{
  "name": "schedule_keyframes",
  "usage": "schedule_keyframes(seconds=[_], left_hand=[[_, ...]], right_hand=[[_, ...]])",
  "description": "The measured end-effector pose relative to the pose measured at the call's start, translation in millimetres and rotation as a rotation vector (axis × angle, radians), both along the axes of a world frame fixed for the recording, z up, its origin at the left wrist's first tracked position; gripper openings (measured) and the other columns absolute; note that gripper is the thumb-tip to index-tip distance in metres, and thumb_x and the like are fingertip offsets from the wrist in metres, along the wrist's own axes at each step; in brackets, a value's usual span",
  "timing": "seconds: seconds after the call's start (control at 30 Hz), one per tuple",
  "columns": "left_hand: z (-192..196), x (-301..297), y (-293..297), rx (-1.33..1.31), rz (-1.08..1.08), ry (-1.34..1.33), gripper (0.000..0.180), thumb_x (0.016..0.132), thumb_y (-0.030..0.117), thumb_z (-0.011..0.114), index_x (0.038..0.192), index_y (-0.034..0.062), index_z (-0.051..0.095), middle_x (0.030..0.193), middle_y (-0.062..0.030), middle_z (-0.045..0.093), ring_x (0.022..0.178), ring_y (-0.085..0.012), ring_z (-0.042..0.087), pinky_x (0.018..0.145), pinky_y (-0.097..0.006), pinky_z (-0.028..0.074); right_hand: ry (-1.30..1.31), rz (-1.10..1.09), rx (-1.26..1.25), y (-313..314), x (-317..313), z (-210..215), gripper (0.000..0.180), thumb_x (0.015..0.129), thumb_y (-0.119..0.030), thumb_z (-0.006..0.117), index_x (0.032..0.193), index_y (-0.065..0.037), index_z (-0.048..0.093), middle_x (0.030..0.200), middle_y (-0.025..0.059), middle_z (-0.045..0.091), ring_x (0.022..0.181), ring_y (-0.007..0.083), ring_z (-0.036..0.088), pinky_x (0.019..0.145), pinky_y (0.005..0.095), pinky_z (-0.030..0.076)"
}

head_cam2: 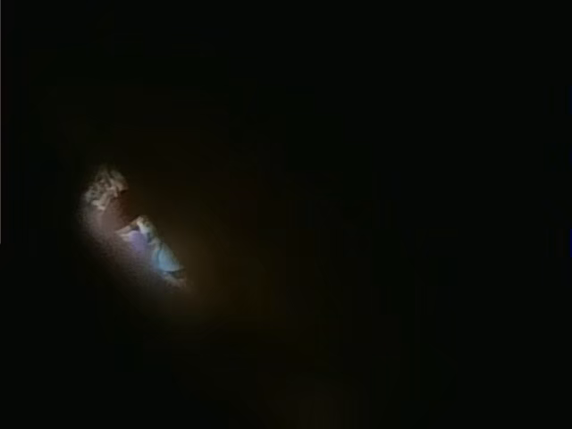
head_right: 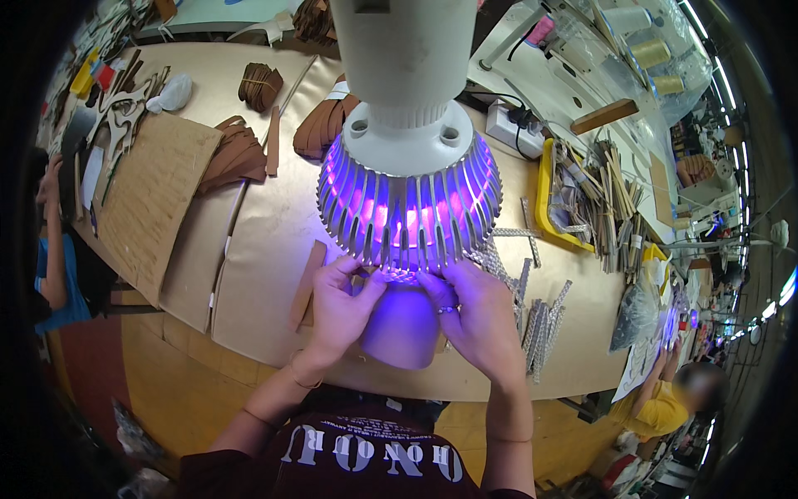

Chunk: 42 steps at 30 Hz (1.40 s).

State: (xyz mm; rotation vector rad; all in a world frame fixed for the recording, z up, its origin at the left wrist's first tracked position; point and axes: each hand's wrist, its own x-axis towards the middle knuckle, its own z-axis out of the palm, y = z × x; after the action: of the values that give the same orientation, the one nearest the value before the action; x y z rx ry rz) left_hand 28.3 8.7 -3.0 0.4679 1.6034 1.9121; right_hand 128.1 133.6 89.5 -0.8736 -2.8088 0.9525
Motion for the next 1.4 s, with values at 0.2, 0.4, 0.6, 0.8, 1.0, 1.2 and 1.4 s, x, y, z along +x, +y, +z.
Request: schedule_keyframes(seconds=[0.2, 0.4, 0.6, 0.8, 1.0, 1.2, 1.4], left_hand=[[1, -7, -9, 0.254, -0.112, -0.465, 0.036, 0.091, -0.001, 0.063, 0.125, -0.0027, 0.053, 0.106, -0.0107, 0.070, 0.090, -0.0095, 0.065, 0.080, -0.022, 0.053], [1, -9, -12, 0.279, -0.136, -0.486, 0.046, 0.092, -0.003, 0.061, 0.134, -0.0031, 0.043, 0.105, -0.0149, 0.069, 0.089, -0.0107, 0.067, 0.081, -0.022, 0.054], [1, -8, -10, 0.289, -0.119, -0.512, 0.045, 0.092, -0.003, 0.061, 0.133, -0.0032, 0.044, 0.104, -0.0148, 0.069, 0.087, -0.0118, 0.067, 0.081, -0.023, 0.055], [0, -9, -11, 0.289, -0.122, -0.496, 0.045, 0.091, -0.002, 0.062, 0.133, -0.0033, 0.044, 0.103, -0.0150, 0.070, 0.087, -0.0120, 0.067, 0.081, -0.023, 0.055], [-1, -11, -12, 0.268, -0.124, -0.466, 0.044, 0.091, -0.003, 0.061, 0.132, -0.0031, 0.044, 0.101, -0.0148, 0.070, 0.090, -0.0127, 0.067, 0.082, -0.023, 0.054], [1, -11, -14, 0.065, -0.071, -0.095, 0.043, 0.089, -0.003, 0.060, 0.130, -0.0030, 0.048, 0.103, -0.0140, 0.071, 0.095, -0.0153, 0.068, 0.090, -0.028, 0.052], [9, 2, -19, -0.181, 0.035, 0.432, 0.033, 0.085, -0.003, 0.061, 0.119, -0.0003, 0.061, 0.116, -0.0194, 0.066, 0.110, -0.0273, 0.064, 0.101, -0.040, 0.046]], right_hand=[[0.191, -0.122, -0.135, -11, 1, -13, 0.020, 0.087, -0.012, 0.068, 0.101, 0.000, 0.060, 0.079, 0.0166, 0.064, 0.067, 0.0340, 0.062, 0.061, 0.0410, 0.048], [0.144, -0.044, 0.019, -9, 1, -16, 0.027, 0.089, -0.008, 0.070, 0.113, 0.001, 0.063, 0.098, 0.0108, 0.065, 0.080, 0.0150, 0.064, 0.063, 0.0276, 0.051], [0.134, -0.110, -0.093, -9, 0, -18, 0.029, 0.090, -0.008, 0.068, 0.117, 0.001, 0.060, 0.100, 0.0108, 0.065, 0.083, 0.0151, 0.065, 0.065, 0.0277, 0.053], [0.140, -0.127, -0.157, -10, -1, -15, 0.028, 0.091, -0.008, 0.067, 0.116, 0.003, 0.060, 0.098, 0.0115, 0.065, 0.080, 0.0155, 0.065, 0.065, 0.0272, 0.053], [0.170, -0.131, -0.065, -13, -9, -14, 0.022, 0.088, -0.013, 0.069, 0.100, 0.002, 0.058, 0.066, 0.0153, 0.061, 0.052, 0.0296, 0.059, 0.052, 0.0399, 0.046], [0.044, -0.108, 0.050, -18, -15, -9, 0.026, 0.085, -0.012, 0.070, 0.108, -0.001, 0.064, 0.094, 0.0150, 0.067, 0.083, 0.0323, 0.064, 0.077, 0.0437, 0.047], [0.074, -0.033, 0.173, -15, -15, -14, 0.020, 0.085, -0.015, 0.068, 0.096, 0.001, 0.062, 0.070, 0.0168, 0.061, 0.062, 0.0358, 0.061, 0.058, 0.0454, 0.046]])
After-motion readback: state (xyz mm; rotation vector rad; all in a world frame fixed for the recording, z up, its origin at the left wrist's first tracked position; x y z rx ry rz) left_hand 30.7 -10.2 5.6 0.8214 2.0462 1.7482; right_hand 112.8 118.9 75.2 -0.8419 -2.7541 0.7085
